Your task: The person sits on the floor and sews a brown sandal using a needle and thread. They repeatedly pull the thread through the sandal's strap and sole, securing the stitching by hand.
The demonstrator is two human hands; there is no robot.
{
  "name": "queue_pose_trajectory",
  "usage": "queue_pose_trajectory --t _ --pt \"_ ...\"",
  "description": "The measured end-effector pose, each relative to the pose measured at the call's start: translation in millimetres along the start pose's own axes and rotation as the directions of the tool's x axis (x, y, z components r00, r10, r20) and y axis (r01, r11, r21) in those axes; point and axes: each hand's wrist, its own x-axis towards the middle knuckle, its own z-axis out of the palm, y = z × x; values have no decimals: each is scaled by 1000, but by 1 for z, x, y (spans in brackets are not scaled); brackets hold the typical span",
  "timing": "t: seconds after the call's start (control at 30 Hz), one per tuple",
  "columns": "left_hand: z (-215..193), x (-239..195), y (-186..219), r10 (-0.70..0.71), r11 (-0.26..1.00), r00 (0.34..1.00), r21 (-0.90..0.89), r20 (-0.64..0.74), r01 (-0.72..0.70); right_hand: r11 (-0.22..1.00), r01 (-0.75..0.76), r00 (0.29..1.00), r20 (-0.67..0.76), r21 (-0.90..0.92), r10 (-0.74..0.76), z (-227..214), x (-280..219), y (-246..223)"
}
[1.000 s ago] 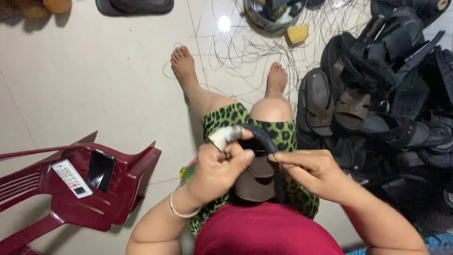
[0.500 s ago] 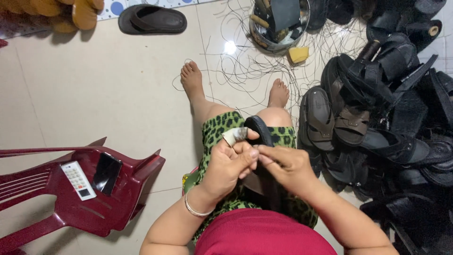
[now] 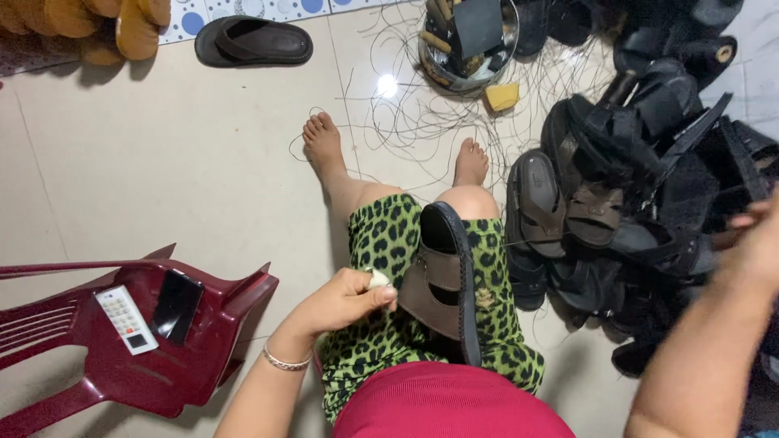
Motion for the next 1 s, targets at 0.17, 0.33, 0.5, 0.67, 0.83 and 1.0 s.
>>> queue_pose_trajectory --t 0.17,0.33,0.5,0.67,0.83,1.0 --pt "8 41 71 555 496 681 -466 -478 -732 706 690 444 678 158 -586 144 -172 -76" --pt "-64 58 74 528 243 623 -601 -577 -762 779 626 173 981 -42 -86 141 -180 -137" --pt "-109 99 19 175 176 790 -771 -587 -612 927 -183 206 935 328 -290 161 -182 -113" --pt "-90 119 -12 58 351 675 -618 -735 -703 823 -474 509 860 314 -35 173 -169 -69" --pt "10 66 90 674 715 602 174 -429 -677 951 115 436 845 288 -309 157 -180 -178" --pt "-30 13 21 626 753 752 -91 -204 -652 906 394 257 928 155 -271 127 -157 -194"
